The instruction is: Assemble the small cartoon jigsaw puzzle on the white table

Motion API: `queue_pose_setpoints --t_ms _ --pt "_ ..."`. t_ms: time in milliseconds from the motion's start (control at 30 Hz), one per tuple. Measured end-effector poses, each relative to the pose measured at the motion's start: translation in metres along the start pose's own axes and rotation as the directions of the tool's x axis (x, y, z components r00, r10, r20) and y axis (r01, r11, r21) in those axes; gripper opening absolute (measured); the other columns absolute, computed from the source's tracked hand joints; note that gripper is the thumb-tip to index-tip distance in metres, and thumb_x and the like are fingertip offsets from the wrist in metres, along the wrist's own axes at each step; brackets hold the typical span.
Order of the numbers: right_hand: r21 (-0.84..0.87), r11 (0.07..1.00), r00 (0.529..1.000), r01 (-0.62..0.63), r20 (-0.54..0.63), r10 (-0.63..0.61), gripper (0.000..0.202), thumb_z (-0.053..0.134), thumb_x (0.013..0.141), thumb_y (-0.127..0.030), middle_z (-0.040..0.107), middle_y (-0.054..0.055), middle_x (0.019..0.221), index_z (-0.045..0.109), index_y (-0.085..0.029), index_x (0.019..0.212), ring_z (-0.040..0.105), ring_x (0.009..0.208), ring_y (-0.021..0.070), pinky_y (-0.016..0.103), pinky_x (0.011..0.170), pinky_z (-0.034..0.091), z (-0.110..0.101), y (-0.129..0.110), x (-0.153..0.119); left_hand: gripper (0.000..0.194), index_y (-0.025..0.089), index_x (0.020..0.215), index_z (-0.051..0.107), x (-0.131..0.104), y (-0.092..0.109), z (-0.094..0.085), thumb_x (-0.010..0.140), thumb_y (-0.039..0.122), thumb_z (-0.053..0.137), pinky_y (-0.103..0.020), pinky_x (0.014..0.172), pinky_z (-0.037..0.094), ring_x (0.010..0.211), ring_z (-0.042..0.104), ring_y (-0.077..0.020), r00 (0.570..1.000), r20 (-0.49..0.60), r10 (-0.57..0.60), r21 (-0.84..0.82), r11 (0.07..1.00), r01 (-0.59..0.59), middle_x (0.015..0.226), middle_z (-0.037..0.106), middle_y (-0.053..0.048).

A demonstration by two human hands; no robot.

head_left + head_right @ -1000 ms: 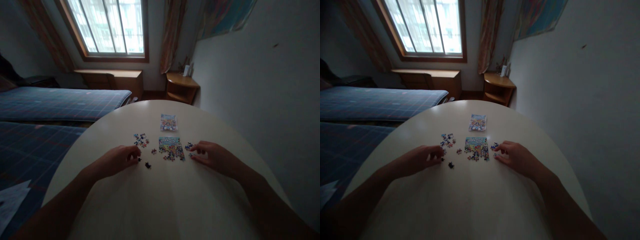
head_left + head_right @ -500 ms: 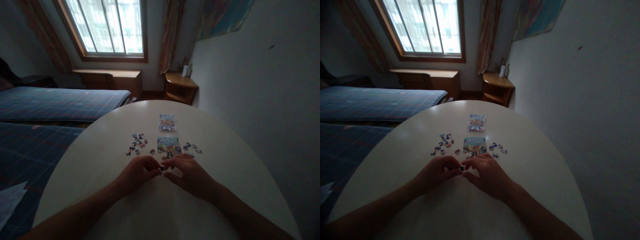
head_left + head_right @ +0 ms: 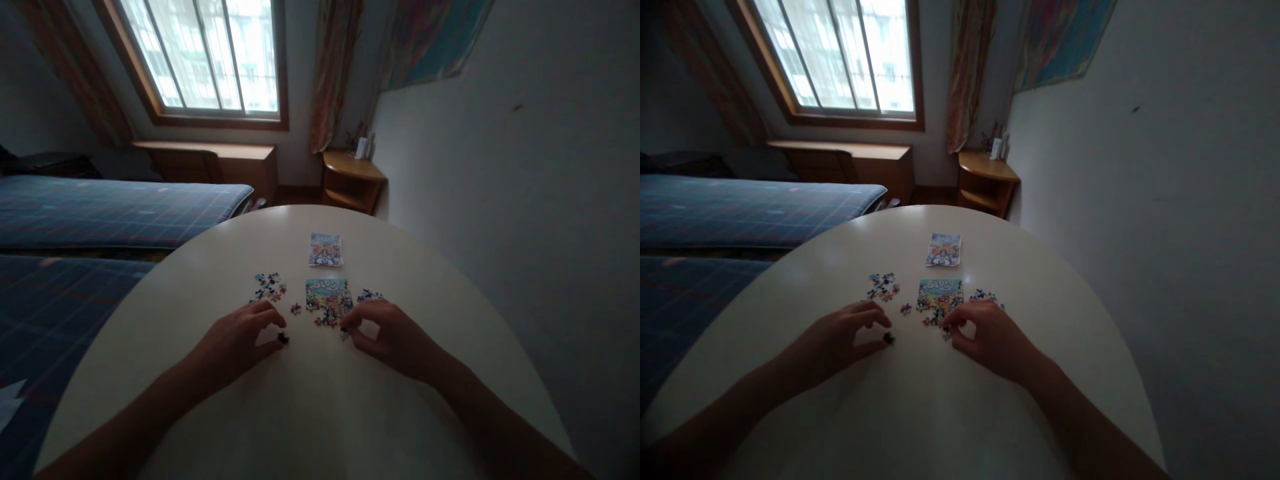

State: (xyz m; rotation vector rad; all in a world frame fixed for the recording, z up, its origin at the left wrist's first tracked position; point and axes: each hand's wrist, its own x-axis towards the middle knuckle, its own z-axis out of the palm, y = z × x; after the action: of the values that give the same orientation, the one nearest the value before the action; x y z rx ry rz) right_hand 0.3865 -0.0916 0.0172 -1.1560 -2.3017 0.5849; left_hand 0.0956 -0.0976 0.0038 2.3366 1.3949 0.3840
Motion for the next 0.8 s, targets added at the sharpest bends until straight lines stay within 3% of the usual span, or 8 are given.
queue_pose_setpoints --t_ms 167,367,600,800 --pt "-0.138 0.984 0.993 -0.117 -0.002 0.118 0.019 0.063 0.077 -0.015 0.073 0.003 0.081 0.075 -0.021 0.09 0.066 0.073 0.0173 0.032 0.074 0.047 -0.026 0.026 0.001 0.016 0.027 0.095 0.072 0.003 -0.01 0.0 0.087 0.027 0.057 -0.027 0.071 0.046 0.081 0.064 -0.0186 0.99 0.129 -0.05 0.021 0.999 0.048 0.094 0.069 -0.002" --pt "-0.196 0.931 0.928 -0.308 0.153 0.34 0.02 0.059 0.079 -0.019 0.071 0.002 0.076 0.074 -0.021 0.092 0.065 0.066 0.0167 0.028 0.063 0.046 -0.047 0.039 -0.009 0.012 0.024 0.09 0.072 0.007 0.012 0.018 0.085 0.021 0.061 -0.028 0.073 0.046 0.081 0.064 -0.0181 0.99 0.14 -0.027 -0.037 0.999 0.033 0.092 0.07 -0.002" --pt "-0.216 0.917 0.889 -0.336 0.249 0.384 0.016 0.057 0.079 -0.019 0.07 0.003 0.075 0.071 -0.02 0.087 0.063 0.065 0.0172 0.027 0.059 0.043 -0.05 0.042 -0.014 0.007 0.023 0.088 0.071 0.013 0.039 0.047 0.089 0.024 0.065 -0.03 0.076 0.049 0.087 0.063 -0.0192 0.995 0.034 0.097 -0.045 0.994 -0.096 0.091 0.07 -0.002" --pt "-0.306 0.889 0.864 -0.341 0.269 0.425 0.02 0.055 0.079 -0.018 0.069 0.004 0.078 0.071 -0.02 0.091 0.061 0.066 0.0162 0.026 0.06 0.04 -0.049 0.038 -0.014 0.004 0.022 0.087 0.07 0.019 0.039 0.058 0.088 0.022 0.067 -0.031 0.075 0.052 0.085 0.064 -0.0194 0.983 -0.061 0.174 0.0 0.985 -0.174 0.089 0.07 -0.001"
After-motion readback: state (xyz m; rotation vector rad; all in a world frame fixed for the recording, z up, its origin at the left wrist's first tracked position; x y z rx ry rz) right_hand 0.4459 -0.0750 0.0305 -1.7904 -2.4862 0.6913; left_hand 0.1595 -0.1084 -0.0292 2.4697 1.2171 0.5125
